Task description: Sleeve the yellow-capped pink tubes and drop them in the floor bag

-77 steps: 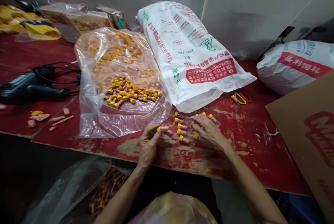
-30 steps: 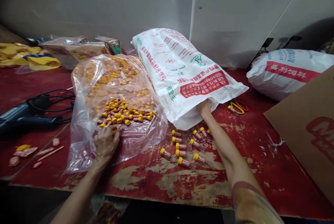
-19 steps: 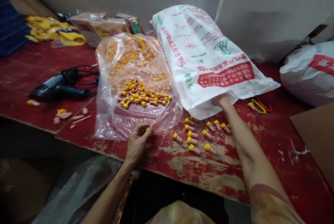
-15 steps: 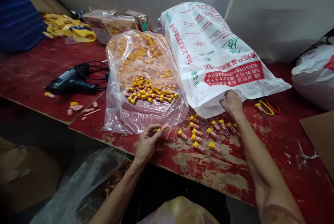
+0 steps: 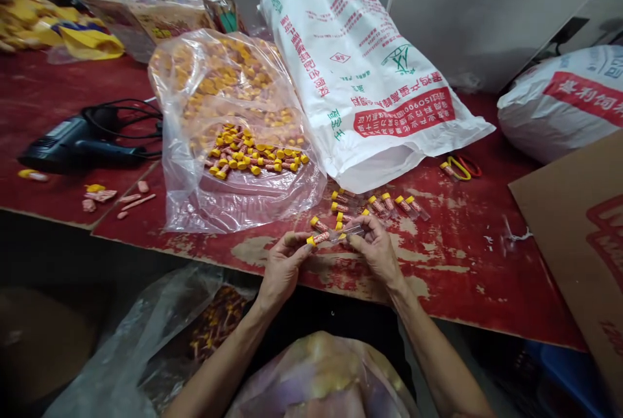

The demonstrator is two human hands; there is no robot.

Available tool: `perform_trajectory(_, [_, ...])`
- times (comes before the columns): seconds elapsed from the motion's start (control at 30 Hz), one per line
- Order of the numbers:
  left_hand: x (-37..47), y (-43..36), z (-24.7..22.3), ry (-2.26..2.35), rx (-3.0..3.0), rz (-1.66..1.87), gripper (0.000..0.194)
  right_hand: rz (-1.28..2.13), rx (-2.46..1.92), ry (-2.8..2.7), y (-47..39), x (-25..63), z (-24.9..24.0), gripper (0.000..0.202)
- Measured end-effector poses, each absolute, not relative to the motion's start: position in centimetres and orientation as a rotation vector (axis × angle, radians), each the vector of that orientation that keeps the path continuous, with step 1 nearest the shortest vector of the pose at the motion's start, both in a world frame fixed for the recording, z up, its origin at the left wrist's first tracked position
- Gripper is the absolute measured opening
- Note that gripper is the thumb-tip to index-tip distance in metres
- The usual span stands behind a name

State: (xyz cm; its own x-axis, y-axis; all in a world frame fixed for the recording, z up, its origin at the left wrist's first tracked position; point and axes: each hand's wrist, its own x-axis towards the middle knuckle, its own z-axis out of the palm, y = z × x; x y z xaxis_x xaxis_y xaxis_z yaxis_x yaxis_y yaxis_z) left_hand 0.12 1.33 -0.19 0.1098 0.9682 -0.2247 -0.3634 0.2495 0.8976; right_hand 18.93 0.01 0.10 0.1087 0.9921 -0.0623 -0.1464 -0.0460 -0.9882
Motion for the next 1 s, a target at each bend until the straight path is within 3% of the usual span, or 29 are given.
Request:
perform_trajectory(0.17, [0.5, 0.7, -0.1, 0.961, 0.745, 1.188, 0.023, 1.154, -1.236, -1.073, -0.7, 18.4, 0.8, 0.041])
perform_trajectory(0.3, [0.5, 0.3, -0.1, 0.979, 0.758, 1.196, 0.022, 0.971, -1.388, -1.451, -1.9, 18.2, 2.0, 0.044])
perform_trajectory(0.53, [1.2, -1.2, 0.7, 0.964, 0.748, 1.099, 0.021, 0.8, -1.451, -1.776, -3.4, 17.8, 1.4, 0.018])
perform_trajectory(0.63, [1.6, -1.8, 0.7, 1.02, 0.838, 1.066, 0.016, 0.767, -1.406, -1.802, -3.6, 17.1, 1.0, 0.017])
perform_trajectory(1.0, [1.3, -3.3, 0.1, 1.116, 1.312, 1.139, 0.024, 0.886, -1.53, -1.402, -3.2, 14.7, 0.5, 0.025])
